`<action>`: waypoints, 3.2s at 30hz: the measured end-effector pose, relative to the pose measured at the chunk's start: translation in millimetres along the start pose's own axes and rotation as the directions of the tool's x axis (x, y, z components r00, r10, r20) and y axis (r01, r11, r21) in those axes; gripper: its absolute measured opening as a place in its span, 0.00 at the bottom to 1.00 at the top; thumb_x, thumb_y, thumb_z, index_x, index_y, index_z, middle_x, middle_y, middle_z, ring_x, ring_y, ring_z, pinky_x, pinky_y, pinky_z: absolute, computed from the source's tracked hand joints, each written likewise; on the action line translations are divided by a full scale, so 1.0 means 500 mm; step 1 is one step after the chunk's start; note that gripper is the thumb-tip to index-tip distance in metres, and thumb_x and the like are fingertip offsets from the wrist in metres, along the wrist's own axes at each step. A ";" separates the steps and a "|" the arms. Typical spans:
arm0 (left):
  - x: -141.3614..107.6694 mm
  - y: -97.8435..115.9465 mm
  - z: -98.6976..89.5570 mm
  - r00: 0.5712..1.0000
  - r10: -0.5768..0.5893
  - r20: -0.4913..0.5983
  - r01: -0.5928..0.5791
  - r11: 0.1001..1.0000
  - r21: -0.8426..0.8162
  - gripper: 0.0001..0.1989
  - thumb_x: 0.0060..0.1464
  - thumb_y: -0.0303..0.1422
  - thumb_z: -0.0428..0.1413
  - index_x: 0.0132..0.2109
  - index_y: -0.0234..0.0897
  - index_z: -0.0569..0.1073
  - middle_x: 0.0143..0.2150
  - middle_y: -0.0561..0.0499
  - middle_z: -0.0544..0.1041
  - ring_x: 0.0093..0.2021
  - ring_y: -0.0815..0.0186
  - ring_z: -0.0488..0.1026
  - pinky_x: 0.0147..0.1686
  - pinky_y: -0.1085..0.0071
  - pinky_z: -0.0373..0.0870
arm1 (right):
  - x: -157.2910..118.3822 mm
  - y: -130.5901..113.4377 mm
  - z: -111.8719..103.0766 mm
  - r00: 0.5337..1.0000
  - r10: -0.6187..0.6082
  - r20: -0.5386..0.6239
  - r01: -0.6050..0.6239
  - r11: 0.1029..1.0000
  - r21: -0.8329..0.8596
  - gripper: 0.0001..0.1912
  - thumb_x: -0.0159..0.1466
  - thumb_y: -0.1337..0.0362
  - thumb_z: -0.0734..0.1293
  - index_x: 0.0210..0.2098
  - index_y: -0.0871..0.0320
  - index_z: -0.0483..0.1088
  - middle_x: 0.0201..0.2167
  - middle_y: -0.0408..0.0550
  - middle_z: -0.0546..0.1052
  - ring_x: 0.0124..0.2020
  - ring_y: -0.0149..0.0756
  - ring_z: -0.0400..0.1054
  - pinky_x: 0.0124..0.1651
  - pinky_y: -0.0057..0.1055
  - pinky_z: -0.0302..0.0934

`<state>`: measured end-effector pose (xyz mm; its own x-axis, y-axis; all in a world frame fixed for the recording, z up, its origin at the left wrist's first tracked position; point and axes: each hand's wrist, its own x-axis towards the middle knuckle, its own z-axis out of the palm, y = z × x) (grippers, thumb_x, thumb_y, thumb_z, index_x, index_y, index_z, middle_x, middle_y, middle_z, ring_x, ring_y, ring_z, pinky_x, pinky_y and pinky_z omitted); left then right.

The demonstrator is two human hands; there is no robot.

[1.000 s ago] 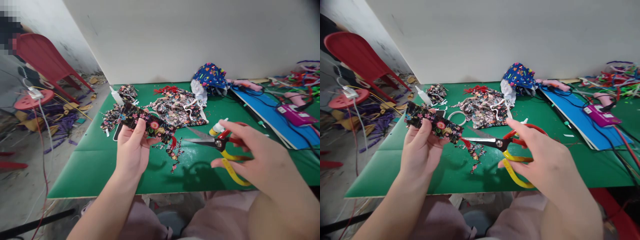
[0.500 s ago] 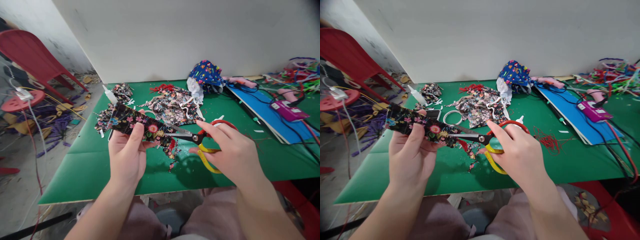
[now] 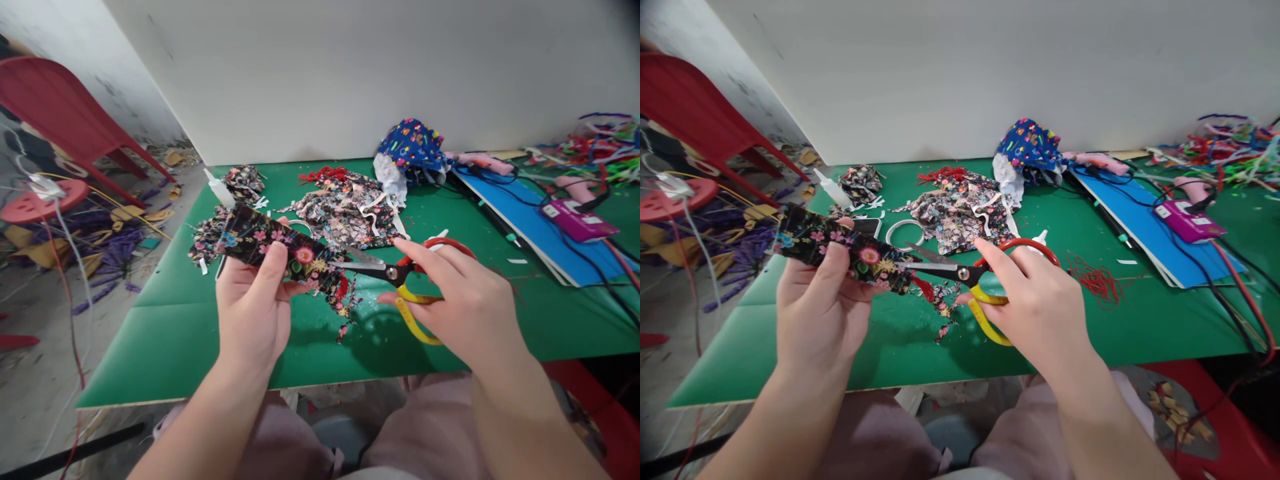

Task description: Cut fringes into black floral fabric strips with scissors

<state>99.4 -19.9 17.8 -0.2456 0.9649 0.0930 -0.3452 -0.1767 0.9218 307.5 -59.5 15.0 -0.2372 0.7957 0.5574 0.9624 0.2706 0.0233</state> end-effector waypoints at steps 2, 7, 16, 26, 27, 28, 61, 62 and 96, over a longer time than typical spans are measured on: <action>-0.001 -0.001 0.000 1.000 -0.001 0.002 0.001 1.000 -0.003 0.04 0.50 0.34 0.61 0.36 0.44 0.74 0.33 0.57 0.75 0.26 0.71 0.72 0.24 0.75 0.77 | -0.001 0.000 0.001 1.000 -0.003 0.018 0.003 1.000 0.005 0.27 0.58 0.58 0.67 0.56 0.54 0.64 0.35 0.47 0.75 0.32 0.35 0.69 0.31 0.31 0.57; -0.002 -0.004 0.000 1.000 0.007 0.018 -0.008 0.999 0.037 0.03 0.51 0.34 0.60 0.36 0.45 0.74 0.34 0.57 0.76 0.27 0.70 0.73 0.27 0.72 0.78 | 0.000 -0.002 0.003 1.000 -0.020 0.007 0.020 1.000 -0.006 0.26 0.58 0.58 0.67 0.55 0.54 0.65 0.32 0.45 0.75 0.32 0.34 0.69 0.31 0.31 0.56; -0.001 -0.003 0.004 0.999 -0.033 0.039 0.033 0.999 -0.022 0.03 0.51 0.31 0.60 0.35 0.45 0.74 0.33 0.58 0.76 0.26 0.72 0.72 0.28 0.73 0.78 | 0.003 -0.007 0.004 1.000 -0.023 -0.021 0.023 1.000 -0.019 0.24 0.59 0.51 0.65 0.52 0.55 0.68 0.30 0.46 0.75 0.31 0.35 0.69 0.30 0.32 0.55; 0.002 -0.002 0.000 0.996 -0.077 0.044 0.078 0.997 -0.028 0.04 0.51 0.32 0.60 0.36 0.44 0.75 0.34 0.56 0.77 0.27 0.70 0.73 0.18 0.78 0.73 | 0.004 -0.014 0.001 0.999 -0.032 -0.039 0.032 0.999 -0.012 0.19 0.57 0.59 0.67 0.48 0.56 0.71 0.26 0.43 0.75 0.28 0.35 0.69 0.30 0.31 0.55; 0.002 -0.002 -0.001 0.996 -0.081 0.043 0.083 0.996 -0.038 0.04 0.51 0.32 0.60 0.36 0.44 0.75 0.33 0.57 0.77 0.26 0.71 0.73 0.17 0.78 0.73 | 0.004 -0.014 0.001 0.999 -0.031 -0.039 0.031 0.999 -0.011 0.19 0.57 0.60 0.67 0.48 0.56 0.72 0.26 0.43 0.75 0.28 0.34 0.69 0.29 0.31 0.55; 0.002 -0.002 -0.001 0.996 -0.084 0.042 0.086 0.995 -0.047 0.04 0.50 0.31 0.61 0.36 0.43 0.75 0.33 0.57 0.76 0.25 0.72 0.72 0.16 0.79 0.72 | 0.003 -0.015 0.001 0.999 -0.031 -0.040 0.031 1.000 -0.008 0.19 0.57 0.60 0.67 0.47 0.56 0.72 0.26 0.43 0.75 0.28 0.34 0.69 0.29 0.31 0.55; 0.010 -0.005 -0.002 0.997 -0.069 0.043 0.072 0.995 -0.071 0.05 0.48 0.32 0.62 0.35 0.42 0.75 0.30 0.56 0.75 0.24 0.73 0.72 0.14 0.82 0.70 | -0.004 -0.013 0.016 0.995 -0.074 -0.062 0.075 0.997 0.017 0.16 0.55 0.57 0.71 0.42 0.56 0.73 0.25 0.39 0.76 0.27 0.31 0.70 0.29 0.28 0.54; 0.011 -0.005 -0.003 0.997 -0.068 0.042 0.071 0.995 -0.071 0.05 0.48 0.31 0.62 0.35 0.42 0.75 0.30 0.56 0.75 0.23 0.73 0.72 0.14 0.82 0.70 | -0.004 -0.013 0.016 0.995 -0.074 -0.061 0.075 0.997 0.020 0.16 0.55 0.57 0.71 0.42 0.56 0.73 0.25 0.40 0.76 0.27 0.31 0.70 0.29 0.28 0.55; -0.003 0.000 0.002 0.998 -0.038 0.054 0.040 0.999 -0.020 0.08 0.45 0.31 0.64 0.34 0.39 0.74 0.29 0.56 0.76 0.22 0.72 0.72 0.16 0.79 0.74 | 0.004 -0.034 0.022 0.999 0.005 -0.050 0.000 0.995 0.095 0.15 0.57 0.53 0.68 0.37 0.58 0.72 0.26 0.42 0.76 0.26 0.32 0.70 0.26 0.30 0.51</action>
<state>100.7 -21.2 17.8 -0.1826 0.9801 0.0778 -0.3724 -0.1422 0.9171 289.2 -56.6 6.3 -0.2257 0.7687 0.5985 0.9454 0.3210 -0.0558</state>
